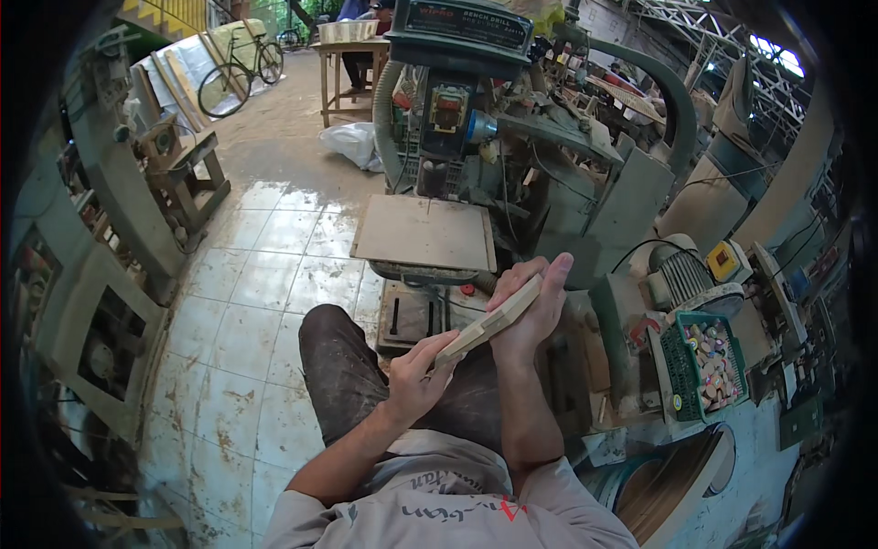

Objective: The person drills holes into rectangular wooden planks using a bench drill press. They position each plank under the drill bit, operate the machine to drill, then remove and inspect the drilled plank before repeating the process with another piece.

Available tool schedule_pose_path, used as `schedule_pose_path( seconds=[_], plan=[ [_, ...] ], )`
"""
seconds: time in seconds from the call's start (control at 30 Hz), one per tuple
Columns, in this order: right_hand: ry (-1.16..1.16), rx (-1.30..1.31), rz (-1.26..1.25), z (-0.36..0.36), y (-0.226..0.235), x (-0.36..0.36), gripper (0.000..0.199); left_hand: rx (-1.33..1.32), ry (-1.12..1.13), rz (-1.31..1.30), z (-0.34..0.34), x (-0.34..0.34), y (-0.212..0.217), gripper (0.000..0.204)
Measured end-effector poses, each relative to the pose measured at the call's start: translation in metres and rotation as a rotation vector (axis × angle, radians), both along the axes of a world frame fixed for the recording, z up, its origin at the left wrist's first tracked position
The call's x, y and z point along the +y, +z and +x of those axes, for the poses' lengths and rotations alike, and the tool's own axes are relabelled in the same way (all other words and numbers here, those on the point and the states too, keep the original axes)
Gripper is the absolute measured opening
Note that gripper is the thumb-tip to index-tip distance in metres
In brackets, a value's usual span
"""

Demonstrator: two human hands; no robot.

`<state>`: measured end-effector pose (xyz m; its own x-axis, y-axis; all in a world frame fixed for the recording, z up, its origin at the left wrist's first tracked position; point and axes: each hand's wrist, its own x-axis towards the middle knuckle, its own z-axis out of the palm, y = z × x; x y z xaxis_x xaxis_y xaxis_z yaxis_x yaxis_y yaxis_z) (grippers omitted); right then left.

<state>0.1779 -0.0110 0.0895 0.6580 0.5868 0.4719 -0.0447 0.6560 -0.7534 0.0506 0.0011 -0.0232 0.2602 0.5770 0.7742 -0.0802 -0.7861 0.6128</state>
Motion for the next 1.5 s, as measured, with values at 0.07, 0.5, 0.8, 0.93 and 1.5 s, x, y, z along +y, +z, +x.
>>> schedule_pose_path(
  seconds=[0.07,0.5,0.8,0.93,1.5],
  plan=[
    [-0.204,-0.172,0.043,0.002,0.006,0.003,0.063,0.009,-0.023,-0.047,-0.001,-0.001,-0.002,0.034],
    [-0.401,-0.601,0.070,0.027,0.028,-0.016,0.070,0.084,-0.082,-0.061,0.014,-0.002,0.005,0.036],
    [-0.363,-0.193,0.337,0.106,0.050,-0.041,0.068,0.276,-0.032,-0.001,-0.021,0.021,0.001,0.035],
    [-0.324,-0.119,0.335,0.120,0.035,-0.043,0.066,0.310,0.034,0.054,-0.025,0.023,0.010,0.034],
    [-0.032,-1.744,-0.550,0.034,-0.053,-0.030,0.029,0.573,0.141,0.281,-0.043,0.045,0.020,0.024]
  ],
)
